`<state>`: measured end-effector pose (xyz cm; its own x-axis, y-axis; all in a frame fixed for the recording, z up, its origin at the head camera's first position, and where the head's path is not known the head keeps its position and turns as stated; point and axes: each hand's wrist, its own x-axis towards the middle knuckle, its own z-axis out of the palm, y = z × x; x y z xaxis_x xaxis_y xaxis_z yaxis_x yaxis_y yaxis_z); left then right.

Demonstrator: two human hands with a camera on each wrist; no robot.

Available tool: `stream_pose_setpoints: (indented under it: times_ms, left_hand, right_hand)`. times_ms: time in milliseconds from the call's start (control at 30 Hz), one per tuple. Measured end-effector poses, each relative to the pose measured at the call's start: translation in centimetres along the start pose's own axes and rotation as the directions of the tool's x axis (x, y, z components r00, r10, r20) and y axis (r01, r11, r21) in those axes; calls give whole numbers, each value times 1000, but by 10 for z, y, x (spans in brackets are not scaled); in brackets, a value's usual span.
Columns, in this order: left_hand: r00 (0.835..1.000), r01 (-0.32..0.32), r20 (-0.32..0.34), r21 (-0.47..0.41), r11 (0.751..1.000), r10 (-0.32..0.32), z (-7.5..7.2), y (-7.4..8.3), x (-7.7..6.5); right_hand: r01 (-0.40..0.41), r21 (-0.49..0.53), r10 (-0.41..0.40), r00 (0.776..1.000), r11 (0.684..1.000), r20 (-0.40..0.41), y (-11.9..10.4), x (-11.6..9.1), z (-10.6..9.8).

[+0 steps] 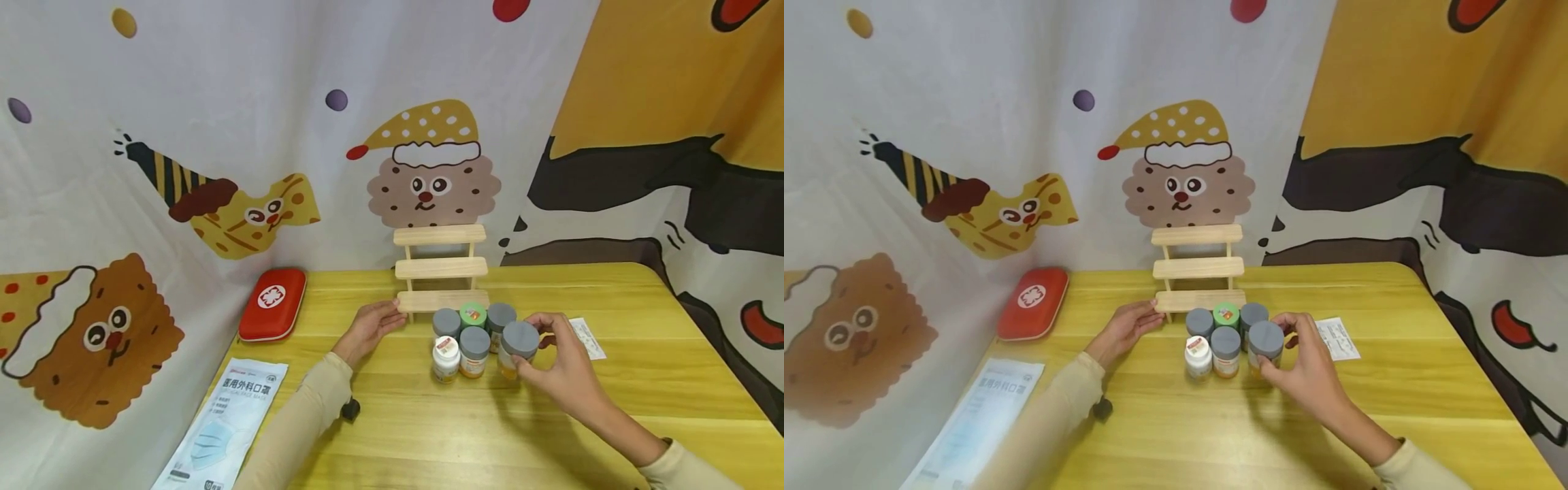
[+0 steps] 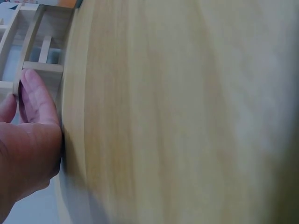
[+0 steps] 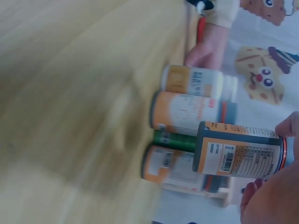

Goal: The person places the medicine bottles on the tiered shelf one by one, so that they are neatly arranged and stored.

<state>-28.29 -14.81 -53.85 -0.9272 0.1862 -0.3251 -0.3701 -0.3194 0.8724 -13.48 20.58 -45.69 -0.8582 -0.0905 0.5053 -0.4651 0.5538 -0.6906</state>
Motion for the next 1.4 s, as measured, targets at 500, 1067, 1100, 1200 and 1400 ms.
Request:
stream_pose_setpoints:
  times_ms: [500, 1067, 1100, 1200, 1400]
  left_hand:
    - [1000, 14, -12, -25, 1000, -14, -3, -3, 0]
    - [1000, 4, -25, -15, 1000, -5, -6, -1, 3]
    - [1000, 2, -25, -18, 1000, -3, -7, -1, 3]
    - [1000, 7, -17, -18, 1000, -7, -6, -1, 2]
    - [1000, 7, 5, 0, 1000, -7, -3, -2, 0]
  right_hand:
    - [50, 31, -51, 998, 998, 22, -34, 39, -20]
    - [63, 160, -79, 992, 985, 98, -54, 111, 1]
    - [51, 171, -70, 992, 984, 104, -53, 115, 5]
    - [23, 189, -46, 992, 982, 117, -53, 124, 13]
    - [2, 204, -29, 991, 979, 130, -57, 144, 25]
